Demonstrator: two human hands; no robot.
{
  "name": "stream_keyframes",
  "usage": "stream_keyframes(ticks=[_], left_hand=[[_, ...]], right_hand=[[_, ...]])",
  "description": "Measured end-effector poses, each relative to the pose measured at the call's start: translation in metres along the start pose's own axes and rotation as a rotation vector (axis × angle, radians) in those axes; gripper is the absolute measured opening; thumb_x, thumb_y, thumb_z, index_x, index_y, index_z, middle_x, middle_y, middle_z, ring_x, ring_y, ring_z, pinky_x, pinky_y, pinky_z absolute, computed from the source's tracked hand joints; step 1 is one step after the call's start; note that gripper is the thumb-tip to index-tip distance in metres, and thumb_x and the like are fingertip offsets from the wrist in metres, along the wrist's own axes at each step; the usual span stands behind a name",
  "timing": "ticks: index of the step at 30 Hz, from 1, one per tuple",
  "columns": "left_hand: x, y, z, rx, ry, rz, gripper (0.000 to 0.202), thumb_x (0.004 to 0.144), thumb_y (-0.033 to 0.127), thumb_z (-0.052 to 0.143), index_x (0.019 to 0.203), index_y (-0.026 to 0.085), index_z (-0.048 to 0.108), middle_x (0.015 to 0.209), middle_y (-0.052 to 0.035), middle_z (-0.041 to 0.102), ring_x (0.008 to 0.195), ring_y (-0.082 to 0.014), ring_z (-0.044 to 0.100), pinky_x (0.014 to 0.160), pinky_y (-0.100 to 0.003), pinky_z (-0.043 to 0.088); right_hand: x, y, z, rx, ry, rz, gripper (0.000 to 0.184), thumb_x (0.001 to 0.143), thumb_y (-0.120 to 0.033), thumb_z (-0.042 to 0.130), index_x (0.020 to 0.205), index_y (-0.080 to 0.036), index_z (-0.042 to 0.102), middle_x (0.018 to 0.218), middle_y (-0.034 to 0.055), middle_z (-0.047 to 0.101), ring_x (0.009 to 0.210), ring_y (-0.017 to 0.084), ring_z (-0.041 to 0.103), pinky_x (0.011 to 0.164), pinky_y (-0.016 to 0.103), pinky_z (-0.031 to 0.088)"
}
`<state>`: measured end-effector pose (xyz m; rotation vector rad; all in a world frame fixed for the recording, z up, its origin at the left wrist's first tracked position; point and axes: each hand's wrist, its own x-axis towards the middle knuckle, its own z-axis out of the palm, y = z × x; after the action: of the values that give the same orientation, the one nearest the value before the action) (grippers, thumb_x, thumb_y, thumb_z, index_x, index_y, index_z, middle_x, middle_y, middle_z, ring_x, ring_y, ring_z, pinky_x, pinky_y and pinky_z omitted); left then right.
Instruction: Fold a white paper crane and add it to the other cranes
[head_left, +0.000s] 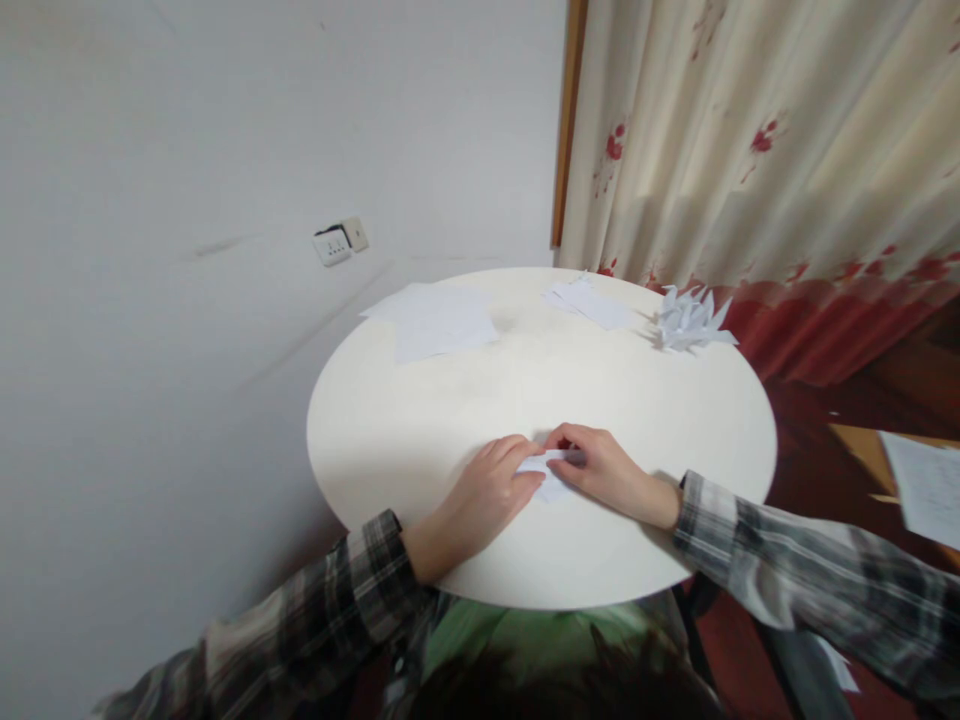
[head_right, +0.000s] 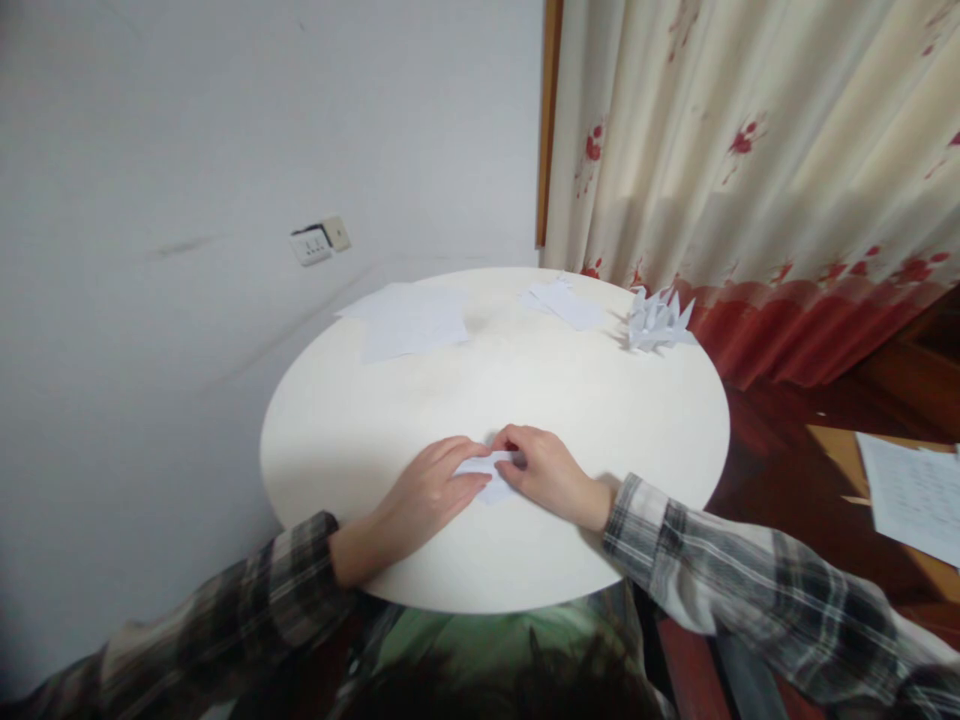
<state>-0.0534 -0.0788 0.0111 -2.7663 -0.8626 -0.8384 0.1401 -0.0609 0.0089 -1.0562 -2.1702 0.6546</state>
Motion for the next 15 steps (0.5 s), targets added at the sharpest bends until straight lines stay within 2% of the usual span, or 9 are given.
stream_keyframes(ticks=[5,10,15], left_hand=[[0.001,0.0,0.001,0.009,0.004,0.011,0.018,0.088,0.017,0.047,0.082,0.015,0.063,0.101,-0.0072,0.059,0.091,-0.0201,0.052,0.078,-0.035,0.046],[0.003,0.003,0.001,-0.012,-0.01,-0.009,0.015,0.088,0.017,0.047,0.083,0.016,0.061,0.098,-0.0064,0.059,0.091,-0.02,0.052,0.078,-0.035,0.046],[0.005,0.012,-0.003,-0.087,-0.11,-0.185,0.007,0.087,0.018,0.049,0.084,0.013,0.053,0.088,-0.0064,0.057,0.083,-0.0183,0.054,0.073,-0.032,0.05]], right_hand=[[0.001,-0.001,-0.003,-0.079,-0.035,-0.028,0.011,0.078,-0.014,0.054,0.089,-0.018,0.057,0.08,0.0014,0.061,0.074,0.013,0.054,0.069,0.025,0.041],[0.003,-0.011,-0.004,-0.257,-0.068,-0.097,0.015,0.075,-0.008,0.053,0.088,-0.016,0.055,0.08,0.0034,0.06,0.072,0.014,0.053,0.066,0.024,0.042],[-0.007,-0.017,-0.006,-0.41,-0.089,-0.284,0.012,0.086,-0.012,0.042,0.088,-0.014,0.054,0.077,0.0069,0.059,0.072,0.016,0.054,0.065,0.028,0.044]])
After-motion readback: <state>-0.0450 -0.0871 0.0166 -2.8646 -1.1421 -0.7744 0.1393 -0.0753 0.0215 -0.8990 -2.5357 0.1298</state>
